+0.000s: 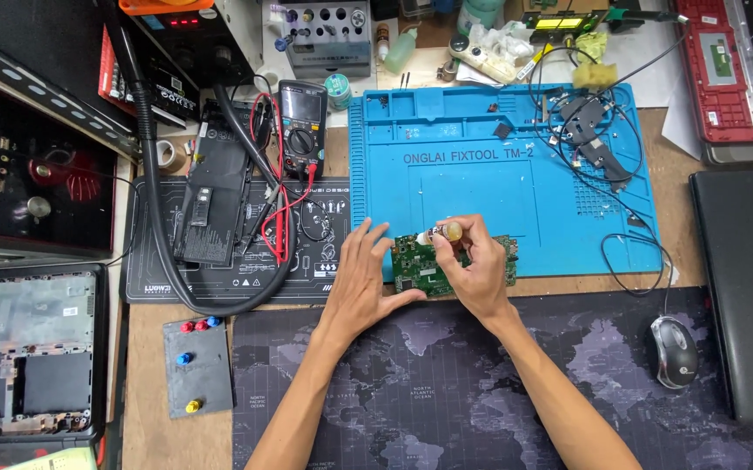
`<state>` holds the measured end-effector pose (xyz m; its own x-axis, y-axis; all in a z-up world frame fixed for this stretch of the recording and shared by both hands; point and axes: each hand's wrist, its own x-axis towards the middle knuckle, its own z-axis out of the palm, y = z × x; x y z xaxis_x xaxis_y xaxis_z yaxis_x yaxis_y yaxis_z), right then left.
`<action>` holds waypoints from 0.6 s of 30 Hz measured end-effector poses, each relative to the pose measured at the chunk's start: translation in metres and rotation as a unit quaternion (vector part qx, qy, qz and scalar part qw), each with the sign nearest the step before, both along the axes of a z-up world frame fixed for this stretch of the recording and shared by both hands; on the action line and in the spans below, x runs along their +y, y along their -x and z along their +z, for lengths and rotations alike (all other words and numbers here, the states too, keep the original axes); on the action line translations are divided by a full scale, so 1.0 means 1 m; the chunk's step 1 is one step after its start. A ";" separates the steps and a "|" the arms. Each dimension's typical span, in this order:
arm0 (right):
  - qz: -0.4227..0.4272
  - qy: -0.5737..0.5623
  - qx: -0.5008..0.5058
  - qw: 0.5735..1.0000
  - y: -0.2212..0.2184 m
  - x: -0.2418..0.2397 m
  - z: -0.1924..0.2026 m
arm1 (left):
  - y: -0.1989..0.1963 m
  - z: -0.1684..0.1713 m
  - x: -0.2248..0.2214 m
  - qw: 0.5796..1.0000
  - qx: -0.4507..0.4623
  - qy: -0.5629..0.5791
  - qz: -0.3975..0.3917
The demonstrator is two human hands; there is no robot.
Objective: Using a hot air rework station and tweezers to solder or desolder components on a laptop motherboard.
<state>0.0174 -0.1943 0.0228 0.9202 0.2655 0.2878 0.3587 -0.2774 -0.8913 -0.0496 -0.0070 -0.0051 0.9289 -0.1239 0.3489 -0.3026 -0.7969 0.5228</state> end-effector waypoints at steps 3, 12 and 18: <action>-0.001 0.000 0.001 1.000 0.000 -0.003 -0.006 | 0.000 0.003 0.000 1.000 -0.005 -0.003 0.002; -0.003 -0.005 -0.006 1.000 0.002 0.001 0.005 | 0.000 0.001 -0.001 1.000 -0.015 0.002 0.000; -0.003 -0.001 -0.007 1.000 0.001 0.001 0.004 | 0.000 0.002 -0.001 1.000 -0.016 0.002 0.003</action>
